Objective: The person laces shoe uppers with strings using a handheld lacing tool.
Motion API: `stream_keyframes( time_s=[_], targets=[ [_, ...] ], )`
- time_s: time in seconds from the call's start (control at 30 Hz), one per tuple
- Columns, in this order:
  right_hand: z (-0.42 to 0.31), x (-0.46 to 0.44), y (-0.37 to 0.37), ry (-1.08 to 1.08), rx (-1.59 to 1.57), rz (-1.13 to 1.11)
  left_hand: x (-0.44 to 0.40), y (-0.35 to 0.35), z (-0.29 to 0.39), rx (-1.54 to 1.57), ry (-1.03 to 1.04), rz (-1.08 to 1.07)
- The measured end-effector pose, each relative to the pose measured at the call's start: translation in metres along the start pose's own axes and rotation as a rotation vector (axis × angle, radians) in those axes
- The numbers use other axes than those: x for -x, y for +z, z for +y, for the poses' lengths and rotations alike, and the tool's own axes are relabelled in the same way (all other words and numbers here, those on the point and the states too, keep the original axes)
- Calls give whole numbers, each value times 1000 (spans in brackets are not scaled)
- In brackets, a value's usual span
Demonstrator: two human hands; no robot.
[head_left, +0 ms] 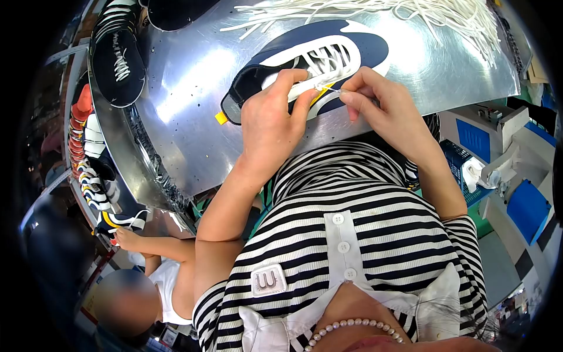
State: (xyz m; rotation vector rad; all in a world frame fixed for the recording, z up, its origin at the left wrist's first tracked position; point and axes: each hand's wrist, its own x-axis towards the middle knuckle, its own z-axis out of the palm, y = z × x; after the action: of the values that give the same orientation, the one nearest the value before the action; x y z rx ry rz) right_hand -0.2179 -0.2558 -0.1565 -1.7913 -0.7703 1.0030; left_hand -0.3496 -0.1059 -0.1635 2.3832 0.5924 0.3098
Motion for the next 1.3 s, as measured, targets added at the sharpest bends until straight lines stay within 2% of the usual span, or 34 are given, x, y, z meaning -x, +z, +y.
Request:
stream_keyframes(
  time_s=[0.23, 0.43, 0.73, 0.83, 0.93, 1.03, 1.1, 1.17, 1.3],
  targets=[
    [13, -7, 1, -45, -56, -19, 1, 1, 0, 18, 38, 4],
    [4, 5, -8, 70, -68, -22, 1, 1, 1, 30, 22, 3],
    [7, -7, -1, 21, -74, -33, 1, 1, -1, 48, 60, -5],
    [10, -7, 5, -43, 19, 38, 2, 4, -1, 23, 127, -3],
    [22, -18, 35, -236, 227, 214, 4, 15, -7, -27, 282, 67],
    [18, -16, 30, -153, 124, 131, 4, 12, -7, 10, 186, 48],
    [0, 1, 6, 17, 140, 16, 6, 5, -4, 19, 86, -14],
    [1, 11, -11, 86, 18, 6, 0, 0, 0, 47, 19, -61],
    [2, 11, -5, 47, 31, 21, -3, -1, 4, 77, -37, -120]
  ],
)
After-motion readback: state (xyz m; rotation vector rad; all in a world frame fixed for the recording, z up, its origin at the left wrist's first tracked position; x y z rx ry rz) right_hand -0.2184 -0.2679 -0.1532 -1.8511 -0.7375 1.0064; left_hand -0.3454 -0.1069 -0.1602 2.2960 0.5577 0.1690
